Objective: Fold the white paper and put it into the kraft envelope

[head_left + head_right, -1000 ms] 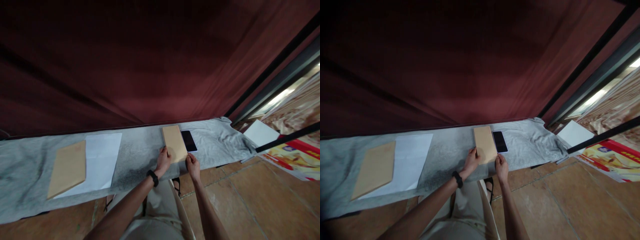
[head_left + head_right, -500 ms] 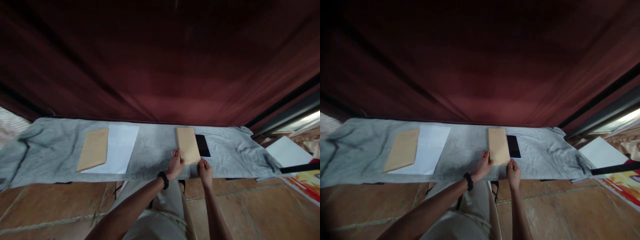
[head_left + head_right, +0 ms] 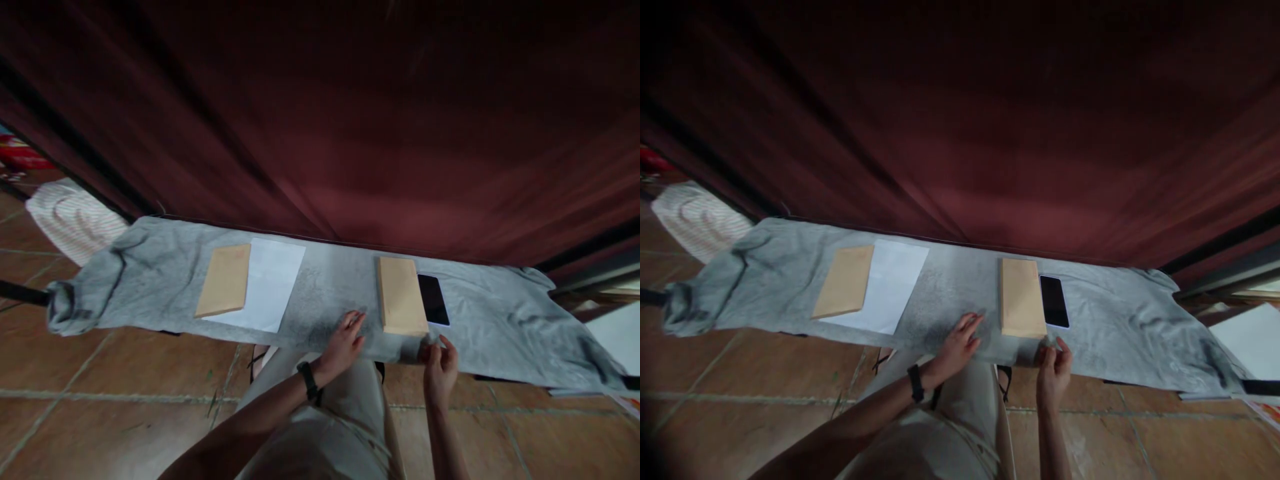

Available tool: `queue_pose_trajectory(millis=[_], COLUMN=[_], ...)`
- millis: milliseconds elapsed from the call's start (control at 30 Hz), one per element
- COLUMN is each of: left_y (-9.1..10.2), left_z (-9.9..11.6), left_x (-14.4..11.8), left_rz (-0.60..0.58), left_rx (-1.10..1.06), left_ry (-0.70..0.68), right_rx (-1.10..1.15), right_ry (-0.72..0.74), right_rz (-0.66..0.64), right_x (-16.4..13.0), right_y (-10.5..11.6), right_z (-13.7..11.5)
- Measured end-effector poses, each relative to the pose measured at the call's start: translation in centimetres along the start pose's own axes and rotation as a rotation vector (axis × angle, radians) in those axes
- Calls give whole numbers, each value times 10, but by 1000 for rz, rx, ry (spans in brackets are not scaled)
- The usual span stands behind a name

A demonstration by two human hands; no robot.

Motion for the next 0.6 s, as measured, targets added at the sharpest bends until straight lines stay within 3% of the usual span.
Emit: queue_pose_trajectory(millis=[100, 233, 333, 400, 467, 600], left_y=[54, 174, 269, 315, 336, 341], left_z=[-29, -77, -125, -159, -189, -218], left_x=[-22, -48, -72, -90, -98, -105], left_rz=[132, 478, 695, 741, 647, 517], left_rx=[128, 408, 625, 716, 744, 762], left_ry=[51, 157, 417, 646, 803, 907], right_rx=[-62, -205, -276, -310, -341, -436], right_ry=[82, 184, 360, 477, 553, 629], right_rz=[-29, -305, -564, -679, -744, -771], right_x=[-24, -63, -94, -111, -123, -138], right_y=[-6, -54, -107, -140, -167, -198], right_z=[-6, -18, -32, -39, -42, -39])
Point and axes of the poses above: each hand's wrist, its own x-axis towards the middle knuckle, its own y-axis out of the back of the hand, z = x × y, the point moved 10 cm from there along x, towards the middle knuckle, and after that the axes turned 6 degrees about x, right-handed, at the moved point
